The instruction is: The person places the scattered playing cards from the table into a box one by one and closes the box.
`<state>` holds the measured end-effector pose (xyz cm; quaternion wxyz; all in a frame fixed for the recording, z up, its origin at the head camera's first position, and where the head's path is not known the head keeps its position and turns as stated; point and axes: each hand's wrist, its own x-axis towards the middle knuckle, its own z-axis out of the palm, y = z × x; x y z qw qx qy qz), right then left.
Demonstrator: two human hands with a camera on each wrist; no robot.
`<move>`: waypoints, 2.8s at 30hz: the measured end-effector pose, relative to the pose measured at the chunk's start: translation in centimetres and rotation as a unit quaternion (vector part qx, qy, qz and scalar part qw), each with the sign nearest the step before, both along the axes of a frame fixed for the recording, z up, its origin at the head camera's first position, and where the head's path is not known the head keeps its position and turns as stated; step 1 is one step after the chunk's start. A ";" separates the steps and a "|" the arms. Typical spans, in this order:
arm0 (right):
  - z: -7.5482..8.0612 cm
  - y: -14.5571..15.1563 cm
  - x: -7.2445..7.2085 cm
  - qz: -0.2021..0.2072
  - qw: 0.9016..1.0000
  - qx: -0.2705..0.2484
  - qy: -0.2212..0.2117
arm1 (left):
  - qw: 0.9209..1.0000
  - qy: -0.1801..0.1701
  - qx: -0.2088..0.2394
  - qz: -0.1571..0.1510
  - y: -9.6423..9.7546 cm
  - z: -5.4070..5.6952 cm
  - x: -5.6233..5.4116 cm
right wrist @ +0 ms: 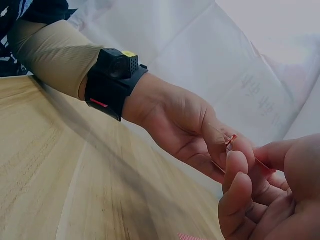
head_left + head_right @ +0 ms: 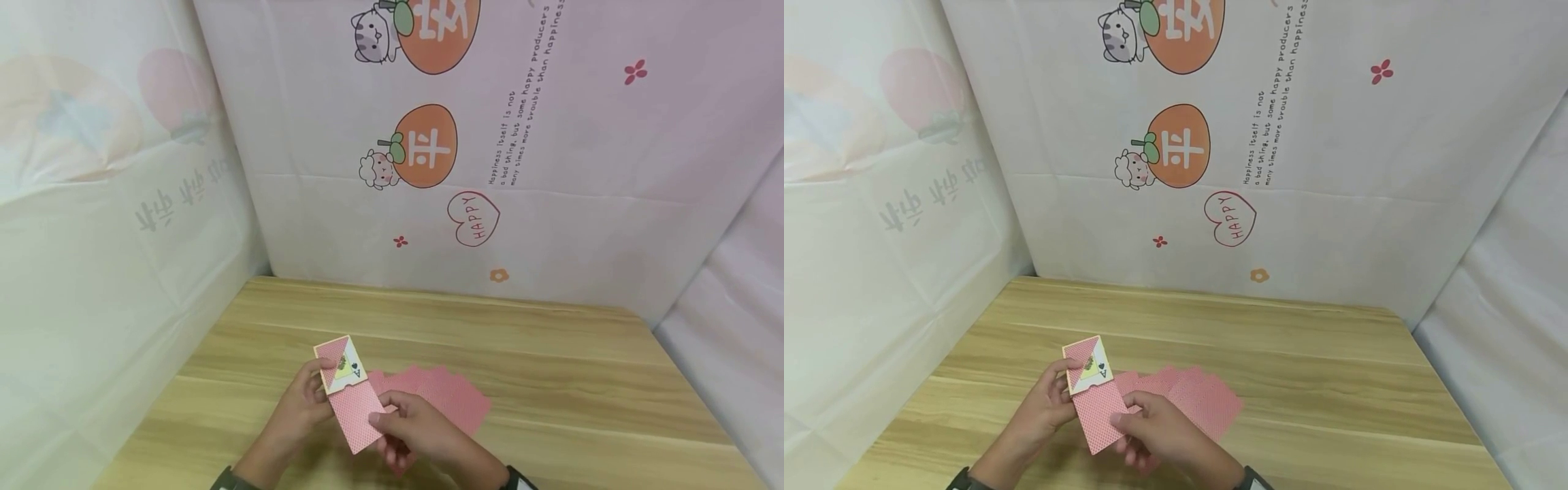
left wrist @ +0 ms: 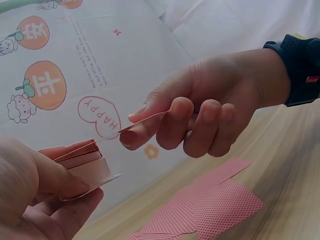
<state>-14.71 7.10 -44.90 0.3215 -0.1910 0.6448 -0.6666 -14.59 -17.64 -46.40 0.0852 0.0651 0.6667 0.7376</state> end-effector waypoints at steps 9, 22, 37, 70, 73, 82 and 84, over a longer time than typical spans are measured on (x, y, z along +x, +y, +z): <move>-0.1 0.2 -0.1 0.008 1.000 -0.014 -0.006 | 1.000 -0.003 -0.002 0.006 0.1 -0.2 0.0; -0.3 -1.0 -0.8 -0.134 0.933 0.174 0.286 | 1.000 0.000 0.014 -0.002 0.8 -0.3 0.5; 0.4 -0.3 -2.2 -0.166 0.893 0.241 0.341 | 1.000 -0.013 0.015 -0.015 0.8 0.2 0.9; -4.2 9.1 -3.4 -0.177 0.786 0.491 0.330 | 1.000 0.003 0.020 0.024 -0.6 0.3 0.3; -4.2 8.0 -3.0 -0.166 0.797 0.478 0.329 | 1.000 0.002 0.020 0.022 -0.6 0.2 0.4; -3.8 5.6 -1.7 -0.092 0.809 0.446 0.370 | 0.999 -0.014 0.015 0.040 -0.5 -0.1 0.4; -3.7 5.4 -1.7 -0.078 0.810 0.445 0.372 | 0.999 -0.016 0.016 0.039 -0.5 -0.1 0.4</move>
